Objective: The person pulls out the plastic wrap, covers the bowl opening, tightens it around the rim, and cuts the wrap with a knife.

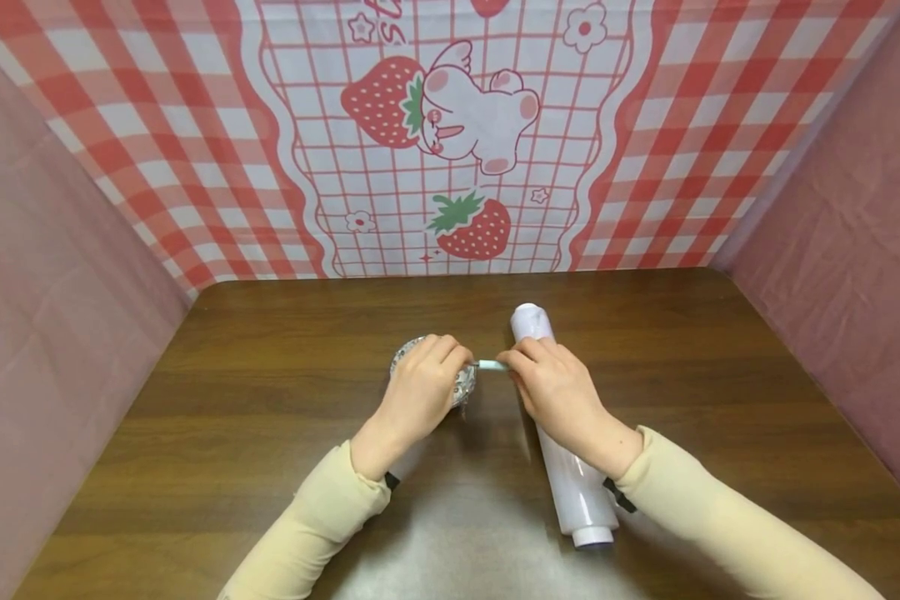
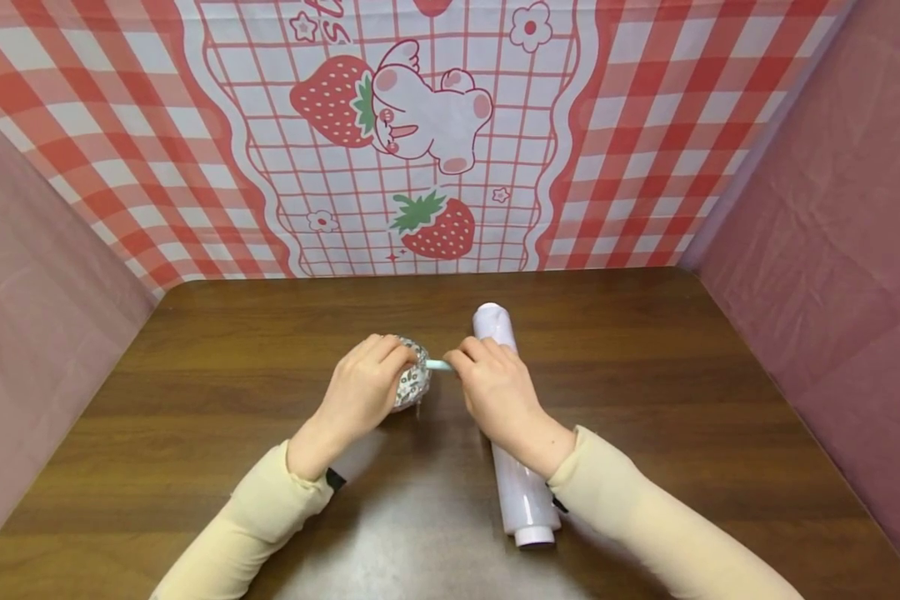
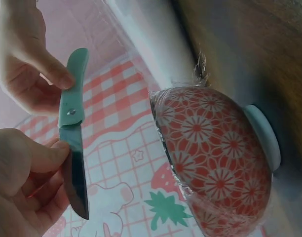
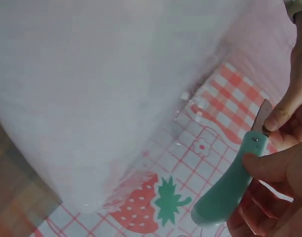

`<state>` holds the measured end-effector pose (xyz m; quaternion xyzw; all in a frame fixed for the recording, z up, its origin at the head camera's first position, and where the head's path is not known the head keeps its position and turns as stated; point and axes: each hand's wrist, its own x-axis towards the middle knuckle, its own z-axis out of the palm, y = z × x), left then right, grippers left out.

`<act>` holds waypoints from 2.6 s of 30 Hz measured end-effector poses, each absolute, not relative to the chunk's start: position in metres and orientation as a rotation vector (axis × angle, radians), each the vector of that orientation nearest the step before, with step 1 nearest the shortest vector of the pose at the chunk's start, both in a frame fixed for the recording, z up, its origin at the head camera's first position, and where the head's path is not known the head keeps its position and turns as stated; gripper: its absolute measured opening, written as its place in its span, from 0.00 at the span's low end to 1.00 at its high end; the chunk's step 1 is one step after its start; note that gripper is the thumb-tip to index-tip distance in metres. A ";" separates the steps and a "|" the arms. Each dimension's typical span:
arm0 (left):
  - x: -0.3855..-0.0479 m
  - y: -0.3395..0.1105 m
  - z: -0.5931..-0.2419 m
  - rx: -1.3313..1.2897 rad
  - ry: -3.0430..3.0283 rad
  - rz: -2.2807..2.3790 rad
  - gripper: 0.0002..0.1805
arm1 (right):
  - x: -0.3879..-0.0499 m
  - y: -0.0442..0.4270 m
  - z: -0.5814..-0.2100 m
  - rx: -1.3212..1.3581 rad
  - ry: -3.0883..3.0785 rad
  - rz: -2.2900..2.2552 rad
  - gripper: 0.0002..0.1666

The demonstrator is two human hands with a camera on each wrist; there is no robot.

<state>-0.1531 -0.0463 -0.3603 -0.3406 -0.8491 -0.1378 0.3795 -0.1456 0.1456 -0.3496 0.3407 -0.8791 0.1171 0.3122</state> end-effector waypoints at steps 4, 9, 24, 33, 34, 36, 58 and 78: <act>-0.152 -0.047 -0.359 -0.818 -2.147 -0.358 0.09 | -0.147 0.147 -0.347 0.924 -2.243 0.285 0.09; -0.151 -0.048 -0.357 -0.773 -2.119 -0.427 0.08 | -0.149 0.148 -0.344 0.938 -2.215 0.302 0.10; -0.155 -0.049 -0.362 -0.679 -2.076 -0.718 0.06 | -0.149 0.143 -0.332 0.934 -2.246 0.409 0.10; -0.152 -0.048 -0.358 -0.559 -2.043 -0.921 0.03 | -0.142 0.137 -0.325 0.822 -2.267 0.597 0.11; -0.151 -0.049 -0.358 -0.544 -2.042 -0.957 0.03 | -0.141 0.137 -0.325 0.812 -2.267 0.624 0.11; -0.149 -0.049 -0.355 -0.515 -2.043 -1.020 0.03 | -0.140 0.136 -0.323 0.796 -2.263 0.681 0.11; -0.135 -0.035 -0.347 -0.200 -2.166 -1.642 0.03 | -0.137 0.128 -0.322 0.672 -2.427 1.088 0.13; -0.128 -0.024 -0.354 -0.390 -2.091 -1.610 0.03 | -0.135 0.123 -0.328 0.707 -2.440 1.103 0.14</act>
